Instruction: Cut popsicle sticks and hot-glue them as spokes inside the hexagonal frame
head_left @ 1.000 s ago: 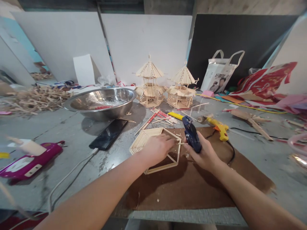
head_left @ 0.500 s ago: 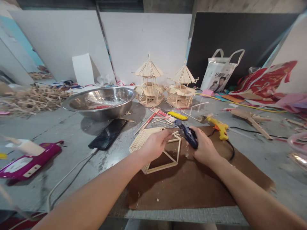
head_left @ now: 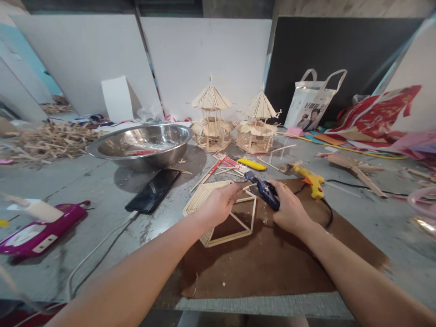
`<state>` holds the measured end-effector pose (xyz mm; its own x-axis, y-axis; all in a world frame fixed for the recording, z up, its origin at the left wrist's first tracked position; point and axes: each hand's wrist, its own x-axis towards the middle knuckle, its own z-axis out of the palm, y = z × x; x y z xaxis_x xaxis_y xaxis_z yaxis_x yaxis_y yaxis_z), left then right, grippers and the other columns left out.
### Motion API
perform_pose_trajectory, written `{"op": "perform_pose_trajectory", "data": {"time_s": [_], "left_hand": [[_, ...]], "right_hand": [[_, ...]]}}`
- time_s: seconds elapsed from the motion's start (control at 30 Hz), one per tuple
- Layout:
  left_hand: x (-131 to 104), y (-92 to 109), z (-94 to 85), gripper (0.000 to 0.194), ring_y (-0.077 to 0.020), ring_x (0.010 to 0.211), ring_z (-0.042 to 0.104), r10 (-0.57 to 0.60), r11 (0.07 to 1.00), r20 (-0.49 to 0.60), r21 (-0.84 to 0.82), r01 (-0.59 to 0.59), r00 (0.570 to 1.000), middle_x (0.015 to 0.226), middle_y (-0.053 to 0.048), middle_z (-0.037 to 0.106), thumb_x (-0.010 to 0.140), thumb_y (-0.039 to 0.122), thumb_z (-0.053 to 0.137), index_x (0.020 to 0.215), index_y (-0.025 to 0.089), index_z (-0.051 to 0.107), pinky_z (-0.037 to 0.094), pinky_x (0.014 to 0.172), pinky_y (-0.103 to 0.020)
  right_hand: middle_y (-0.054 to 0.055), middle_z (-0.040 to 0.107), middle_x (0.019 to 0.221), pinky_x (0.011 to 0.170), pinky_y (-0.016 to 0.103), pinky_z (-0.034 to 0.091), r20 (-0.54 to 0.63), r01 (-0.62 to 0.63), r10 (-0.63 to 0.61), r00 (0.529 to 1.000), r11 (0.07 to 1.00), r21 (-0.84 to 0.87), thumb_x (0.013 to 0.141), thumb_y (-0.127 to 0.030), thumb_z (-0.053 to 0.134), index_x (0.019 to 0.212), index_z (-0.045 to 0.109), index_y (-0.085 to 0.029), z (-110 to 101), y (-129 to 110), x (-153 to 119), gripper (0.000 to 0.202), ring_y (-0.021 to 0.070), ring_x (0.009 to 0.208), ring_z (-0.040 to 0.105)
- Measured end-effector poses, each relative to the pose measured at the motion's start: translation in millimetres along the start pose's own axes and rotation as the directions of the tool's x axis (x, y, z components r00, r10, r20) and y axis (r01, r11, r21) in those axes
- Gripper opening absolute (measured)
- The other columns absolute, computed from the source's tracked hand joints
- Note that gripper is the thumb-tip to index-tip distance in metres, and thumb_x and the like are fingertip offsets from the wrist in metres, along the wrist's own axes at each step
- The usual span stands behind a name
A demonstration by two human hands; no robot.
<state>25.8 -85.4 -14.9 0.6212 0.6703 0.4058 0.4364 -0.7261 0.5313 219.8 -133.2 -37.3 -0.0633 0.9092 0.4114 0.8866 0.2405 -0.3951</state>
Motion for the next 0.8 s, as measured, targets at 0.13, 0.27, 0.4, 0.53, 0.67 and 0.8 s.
{"op": "perform_pose_trajectory", "data": {"time_s": [0.13, 0.27, 0.4, 0.53, 0.67, 0.8], "left_hand": [[0.3, 1.8, -0.7, 0.025, -0.0121, 0.071, 0.052, -0.003, 1.0, 0.001, -0.023, 0.003, 1.0, 0.07, -0.001, 0.056, 0.08, 0.02, 0.032, 0.091, 0.019, 0.054, 0.038, 0.065, -0.021], [0.1, 2.3, -1.2, 0.023, -0.0126, 0.07, 0.053, -0.017, 0.999, 0.002, -0.035, 0.017, 1.0, 0.069, -0.001, 0.057, 0.078, 0.018, 0.034, 0.087, 0.019, 0.056, 0.038, 0.066, -0.022], [-0.2, 2.5, -1.2, 0.024, -0.0124, 0.071, 0.053, -0.007, 0.997, -0.004, -0.077, 0.006, 1.0, 0.068, -0.001, 0.057, 0.078, 0.017, 0.033, 0.084, 0.019, 0.056, 0.038, 0.068, -0.021], [-0.6, 1.6, -1.3, 0.023, -0.0119, 0.07, 0.053, -0.004, 0.995, -0.012, -0.096, 0.002, 1.0, 0.068, 0.0, 0.057, 0.077, 0.017, 0.035, 0.084, 0.02, 0.057, 0.038, 0.068, -0.02], [-1.3, -1.1, -0.8, 0.024, -0.0106, 0.066, 0.051, -0.002, 0.999, -0.005, -0.049, 0.002, 1.0, 0.071, 0.0, 0.057, 0.076, 0.014, 0.035, 0.087, 0.019, 0.056, 0.038, 0.063, -0.019], [-1.3, -1.5, -0.4, 0.023, -0.011, 0.065, 0.051, 0.004, 1.0, 0.004, -0.025, -0.004, 1.0, 0.068, 0.0, 0.055, 0.076, 0.014, 0.034, 0.085, 0.019, 0.055, 0.038, 0.063, -0.02]], "right_hand": [[0.009, 0.05, 0.103, 0.078, 0.036, 0.039, 0.001, 0.015, -0.015, 1.0, 1.0, 0.001, 0.061, -0.019, 0.048, 0.109, 0.036, -0.019, 0.5, 0.5, -0.9, 0.049, 0.0229, 0.093, 0.048], [0.009, 0.051, 0.102, 0.076, 0.036, 0.039, 0.005, 0.016, -0.016, 1.0, 1.0, -0.015, 0.062, -0.02, 0.048, 0.108, 0.037, -0.019, -0.6, -0.3, -0.8, 0.047, 0.0228, 0.092, 0.049], [0.009, 0.052, 0.101, 0.075, 0.035, 0.04, 0.008, 0.017, -0.017, 1.0, 1.0, -0.023, 0.062, -0.02, 0.047, 0.108, 0.037, -0.018, -1.4, -1.0, -0.5, 0.046, 0.0224, 0.091, 0.049], [0.008, 0.053, 0.099, 0.073, 0.035, 0.04, 0.011, 0.01, -0.01, 1.0, 0.999, -0.041, 0.061, -0.019, 0.048, 0.107, 0.038, -0.02, -1.5, -0.6, -0.9, 0.047, 0.0225, 0.09, 0.05], [0.008, 0.052, 0.101, 0.074, 0.035, 0.04, 0.024, 0.003, -0.002, 1.0, 0.999, -0.041, 0.059, -0.018, 0.049, 0.107, 0.038, -0.02, -2.3, -0.6, -0.9, 0.05, 0.0228, 0.091, 0.05], [0.008, 0.052, 0.101, 0.075, 0.035, 0.039, 0.019, 0.023, -0.023, 1.0, 1.0, -0.021, 0.058, -0.015, 0.049, 0.108, 0.038, -0.02, -2.7, -1.2, -0.4, 0.051, 0.0222, 0.091, 0.049]]}}
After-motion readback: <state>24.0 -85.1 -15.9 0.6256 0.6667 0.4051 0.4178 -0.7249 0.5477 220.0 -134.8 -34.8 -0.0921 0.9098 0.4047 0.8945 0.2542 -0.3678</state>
